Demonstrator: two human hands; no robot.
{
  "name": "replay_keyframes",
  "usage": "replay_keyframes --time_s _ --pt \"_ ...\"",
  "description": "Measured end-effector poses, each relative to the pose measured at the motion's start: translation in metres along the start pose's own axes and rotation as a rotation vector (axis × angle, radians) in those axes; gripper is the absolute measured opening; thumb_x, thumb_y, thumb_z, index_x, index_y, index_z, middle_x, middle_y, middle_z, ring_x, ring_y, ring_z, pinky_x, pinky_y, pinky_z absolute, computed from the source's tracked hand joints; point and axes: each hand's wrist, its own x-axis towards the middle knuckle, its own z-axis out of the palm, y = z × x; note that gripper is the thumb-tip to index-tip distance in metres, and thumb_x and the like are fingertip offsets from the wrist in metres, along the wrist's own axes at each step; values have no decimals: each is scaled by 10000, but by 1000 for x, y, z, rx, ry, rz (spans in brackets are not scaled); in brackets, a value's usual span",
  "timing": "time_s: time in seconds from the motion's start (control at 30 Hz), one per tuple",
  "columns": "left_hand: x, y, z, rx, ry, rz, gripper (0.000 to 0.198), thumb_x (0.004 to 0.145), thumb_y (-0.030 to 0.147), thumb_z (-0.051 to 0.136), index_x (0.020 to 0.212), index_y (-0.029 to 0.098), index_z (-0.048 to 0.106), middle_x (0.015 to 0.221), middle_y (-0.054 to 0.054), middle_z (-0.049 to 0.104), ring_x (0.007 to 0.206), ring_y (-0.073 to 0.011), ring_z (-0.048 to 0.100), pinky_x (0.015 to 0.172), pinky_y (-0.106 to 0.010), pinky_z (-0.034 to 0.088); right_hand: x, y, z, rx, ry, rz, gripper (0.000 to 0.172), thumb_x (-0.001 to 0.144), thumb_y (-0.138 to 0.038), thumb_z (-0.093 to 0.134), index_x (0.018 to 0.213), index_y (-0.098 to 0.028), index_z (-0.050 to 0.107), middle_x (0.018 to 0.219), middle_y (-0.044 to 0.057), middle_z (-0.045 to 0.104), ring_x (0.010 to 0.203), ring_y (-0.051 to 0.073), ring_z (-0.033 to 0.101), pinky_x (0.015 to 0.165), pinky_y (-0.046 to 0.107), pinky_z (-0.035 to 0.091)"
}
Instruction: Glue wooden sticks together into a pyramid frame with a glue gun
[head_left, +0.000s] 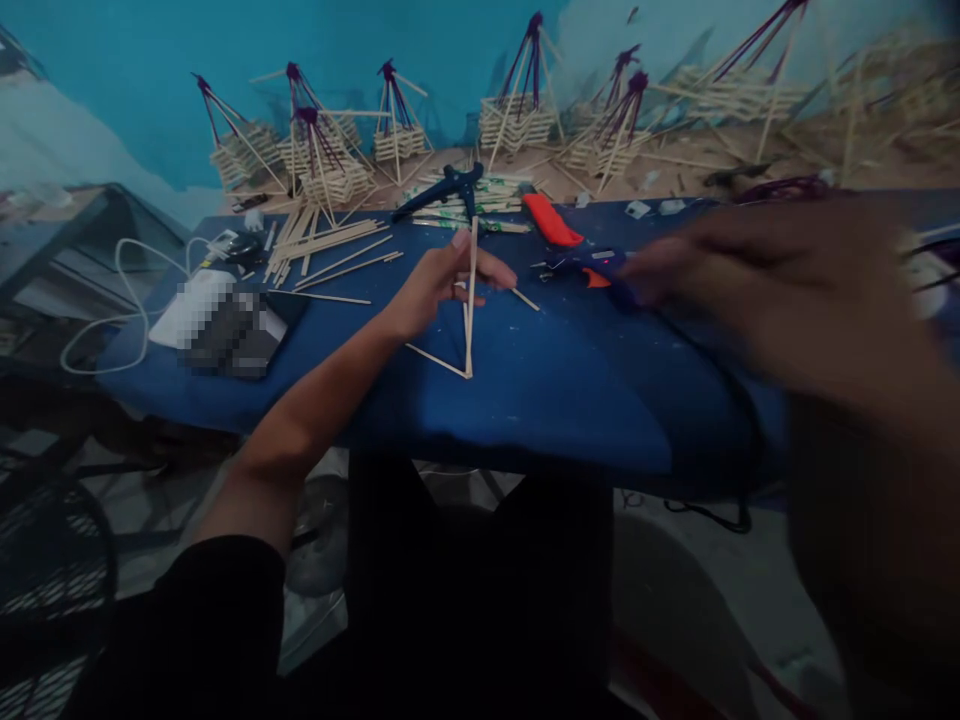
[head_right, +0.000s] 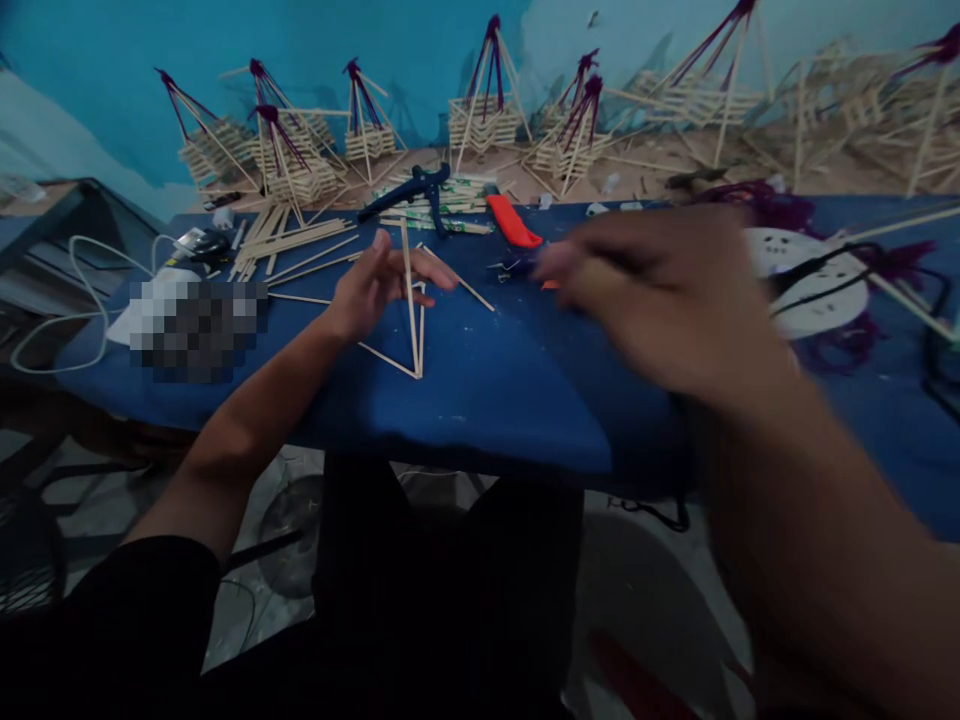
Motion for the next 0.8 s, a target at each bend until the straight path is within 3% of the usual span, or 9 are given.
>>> replay_keyframes --time_s 0.07,0.13,0.23,0.37,0.5,0.6,0.7,0.8 --pt "3 -4 -3 -10 10 49 936 980 993 382 906 183 845 1170 -154 866 1221 -326 823 904 -391 727 19 -5 34 13 -153 -12 308 1029 -392 770 802 -194 833 649 9 690 614 144 585 610 342 382" --pt "4 -10 -4 -40 13 75 940 952 1016 402 945 188 846 1190 -149 855 1207 -334 819 940 -424 720 35 -5 67 54 -186 32 421 1027 -398 761 663 -188 745 567 -11 602 553 117 491 583 334 311" --pt "3 -15 -5 -24 49 76 932 962 1007 401 1019 181 831 1170 -142 848 1164 -314 816 975 -430 695 42 3 98 310 -197 171 546 1040 -587 748 669 -187 721 566 -3 603 540 112 499 589 316 365" --pt "-3 -12 -4 18 46 121 913 1037 936 349 1034 171 847 1299 -155 821 1201 -294 787 982 -423 654 26 11 113 542 -254 193 631 966 -782 722 749 -190 749 638 13 628 592 128 492 602 315 376" --pt "-5 -6 -2 110 17 181 914 1078 894 305 972 185 872 1210 -152 849 1185 -284 776 984 -439 598 16 13 126 517 -323 63 540 916 -679 791 717 -184 707 658 -5 572 655 132 463 644 322 355" --pt "-7 -3 -2 129 50 145 983 1086 897 219 999 153 857 1152 -146 859 1118 -245 783 1004 -416 583 18 18 138 533 -394 28 485 933 -618 778 721 -193 679 687 -8 568 690 140 473 677 321 378" --pt "-22 -2 -6 170 216 115 973 1104 871 203 991 164 862 1119 -127 859 1113 -220 780 966 -387 587 20 23 144 594 -464 41 467 903 -610 804 727 -203 657 719 -2 591 726 154 520 712 324 430" --pt "-57 -4 -11 405 495 231 616 1095 734 569 952 218 873 951 -53 843 869 -166 732 800 -355 550 19 26 146 626 -509 41 395 884 -543 814 744 -201 673 777 13 648 770 160 561 743 322 466"
